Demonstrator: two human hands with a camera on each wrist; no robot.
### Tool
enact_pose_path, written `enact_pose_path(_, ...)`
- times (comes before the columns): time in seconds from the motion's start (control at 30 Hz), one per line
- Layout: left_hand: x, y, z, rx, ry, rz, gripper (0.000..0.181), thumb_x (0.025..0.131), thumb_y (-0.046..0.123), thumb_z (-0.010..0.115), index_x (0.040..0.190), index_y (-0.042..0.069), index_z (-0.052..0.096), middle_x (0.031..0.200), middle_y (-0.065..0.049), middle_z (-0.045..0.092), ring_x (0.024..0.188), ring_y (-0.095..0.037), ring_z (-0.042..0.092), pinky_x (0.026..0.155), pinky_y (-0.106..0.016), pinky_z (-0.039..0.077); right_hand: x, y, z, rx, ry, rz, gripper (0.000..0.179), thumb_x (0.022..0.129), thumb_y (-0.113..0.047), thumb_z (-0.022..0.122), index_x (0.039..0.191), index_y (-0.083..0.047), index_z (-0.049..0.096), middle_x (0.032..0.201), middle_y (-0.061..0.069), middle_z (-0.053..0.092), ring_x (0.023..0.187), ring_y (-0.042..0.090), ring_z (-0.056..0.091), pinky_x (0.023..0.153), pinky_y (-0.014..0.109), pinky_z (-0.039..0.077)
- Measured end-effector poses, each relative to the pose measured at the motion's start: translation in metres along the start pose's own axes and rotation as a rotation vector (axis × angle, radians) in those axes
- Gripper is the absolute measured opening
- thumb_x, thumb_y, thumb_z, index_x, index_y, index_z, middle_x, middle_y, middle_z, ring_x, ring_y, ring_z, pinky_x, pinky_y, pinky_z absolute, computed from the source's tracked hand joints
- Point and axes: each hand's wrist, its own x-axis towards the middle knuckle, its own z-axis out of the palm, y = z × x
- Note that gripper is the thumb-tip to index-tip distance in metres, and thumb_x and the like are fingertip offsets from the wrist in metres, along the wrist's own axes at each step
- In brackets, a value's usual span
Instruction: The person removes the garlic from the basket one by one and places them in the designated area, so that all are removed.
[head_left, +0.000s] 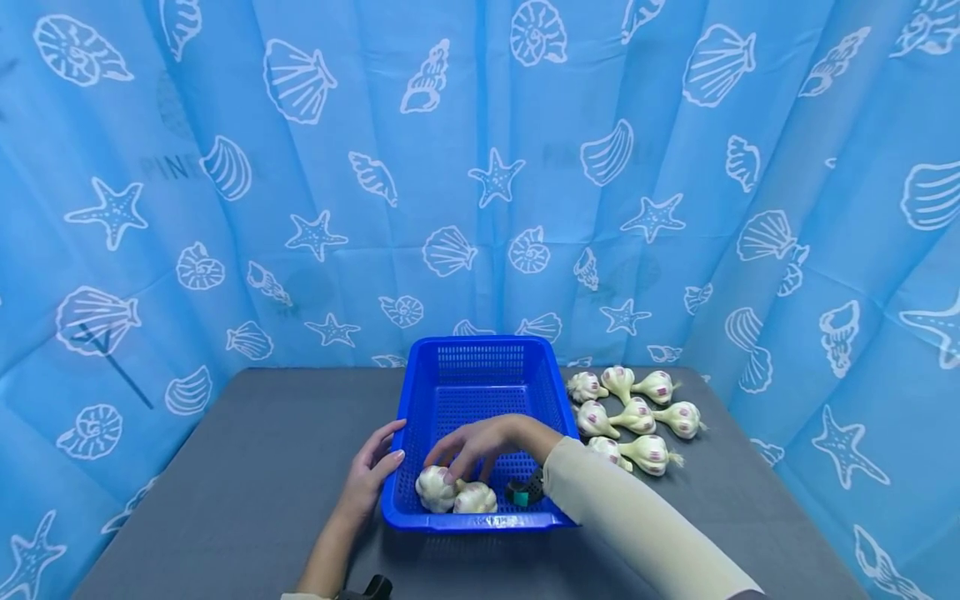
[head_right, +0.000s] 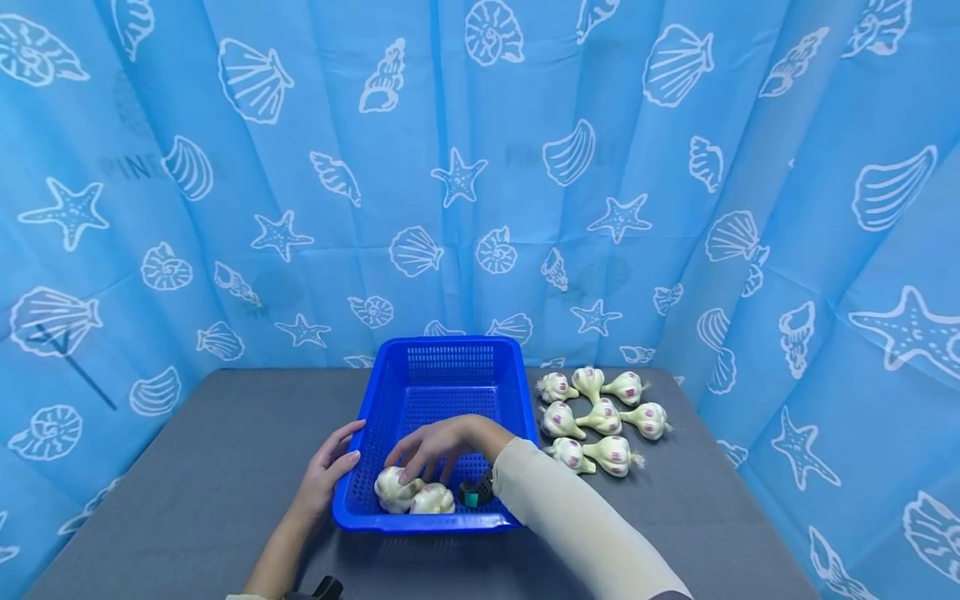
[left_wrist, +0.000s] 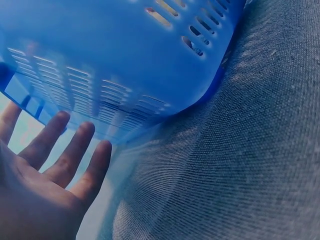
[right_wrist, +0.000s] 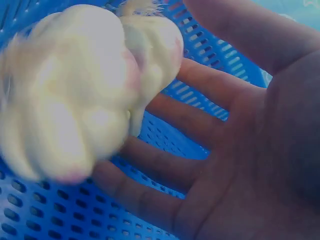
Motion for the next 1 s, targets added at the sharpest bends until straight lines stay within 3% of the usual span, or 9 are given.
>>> enact_pose_path(0.3,-0.0019,0.0023,0.0016,0.023,0.015,-0.017,0.045,0.097,0.016,0.054,0.141,0.01,0.048,0.143,-0.022,0.044,0.126,-0.042,0.045,0.096,-0.057,0.042,0.0055,-0.0034,0.0061,-0.088,-0.037,0.009,0.042,0.091,-0.025,0.065,0.132,-0.024,0.058,0.122,-0.005,0.058,0.111,0.014,0.055,0.088,0.04,0.05)
enact_pose_path(0.57,0.0002,0.0,0.0021,0.008,0.018,-0.005,0.045,0.096,0.013,0.055,0.14,0.008,0.049,0.141,-0.023,0.047,0.124,-0.042,0.047,0.094,-0.051,0.044,0.0085,-0.0073,0.0079,-0.036,-0.032,-0.023,0.034,0.091,-0.017,0.065,0.125,-0.014,0.061,0.115,0.001,0.062,0.106,0.016,0.059,0.089,0.038,0.049)
enact_pose_path(0.8,0.001,0.0002,0.0022,-0.001,0.015,-0.001,0.044,0.096,0.012,0.055,0.14,0.008,0.049,0.139,-0.023,0.049,0.121,-0.039,0.05,0.091,-0.046,0.047,0.0047,-0.009,0.0051,-0.001,0.037,-0.06,0.032,0.09,-0.012,0.067,0.122,-0.006,0.061,0.11,0.005,0.064,0.101,0.019,0.061,0.086,0.037,0.051)
enact_pose_path(1.0,0.0008,0.0012,0.0012,-0.017,0.009,0.025,0.044,0.096,0.008,0.053,0.14,0.003,0.048,0.136,-0.027,0.049,0.117,-0.037,0.052,0.087,-0.039,0.049,-0.0007,-0.0072,0.0001,-0.021,0.152,-0.141,0.036,0.085,-0.009,0.071,0.12,-0.002,0.062,0.109,0.006,0.065,0.097,0.02,0.063,0.085,0.039,0.052)
